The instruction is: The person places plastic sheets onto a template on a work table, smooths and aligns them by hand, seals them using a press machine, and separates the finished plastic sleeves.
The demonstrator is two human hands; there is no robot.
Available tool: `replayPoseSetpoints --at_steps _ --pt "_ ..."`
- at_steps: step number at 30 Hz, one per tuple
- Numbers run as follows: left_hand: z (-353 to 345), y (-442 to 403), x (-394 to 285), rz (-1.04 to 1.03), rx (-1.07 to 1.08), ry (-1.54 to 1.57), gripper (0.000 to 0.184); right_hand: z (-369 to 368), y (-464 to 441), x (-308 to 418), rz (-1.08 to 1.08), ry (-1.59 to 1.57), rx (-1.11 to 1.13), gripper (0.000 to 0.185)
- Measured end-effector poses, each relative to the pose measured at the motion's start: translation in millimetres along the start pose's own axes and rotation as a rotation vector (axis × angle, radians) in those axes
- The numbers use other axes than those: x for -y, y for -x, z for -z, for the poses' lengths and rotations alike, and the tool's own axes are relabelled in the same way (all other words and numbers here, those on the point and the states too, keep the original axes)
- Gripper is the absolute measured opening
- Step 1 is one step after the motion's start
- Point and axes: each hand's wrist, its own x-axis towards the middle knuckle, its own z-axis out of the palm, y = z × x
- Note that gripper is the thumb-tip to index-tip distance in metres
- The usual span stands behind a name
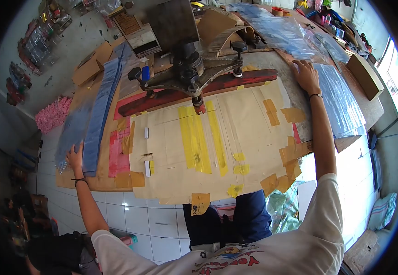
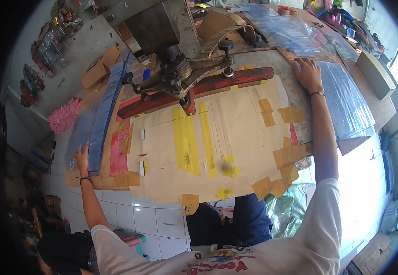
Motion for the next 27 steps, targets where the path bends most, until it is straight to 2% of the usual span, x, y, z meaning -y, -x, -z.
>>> replayPoseSetpoints --at_steps 9,15,22,25,27 --pt "2.7 1.9 -1.6 -0.003 -0.005 0.007 0.086 -8.5 -8.1 -7.4 -0.002 -0.088 0.008 0.029" --pt "-2.4 -6.4 4.2 0.004 -0.037 -0.034 0.085 3.3 -12.0 5.2 -0.136 -0.092 0.106 0.027" --pt "-6.8 -8.1 6.8 -0.026 -0.057 -0.063 0.085 -6.4 -8.9 10.1 -0.174 -0.087 0.038 0.028" --pt "-34.5 -45.9 43.8 -0.324 -0.013 -0.128 0.087 -1.1 -9.6 9.4 -0.173 -0.151 0.02 0.029" --pt "-0.5 -4.2 2.8 -0.044 -0.026 -0.078 0.077 -9.1 -13.2 -0.3 -0.273 -0.32 -0.05 0.028"
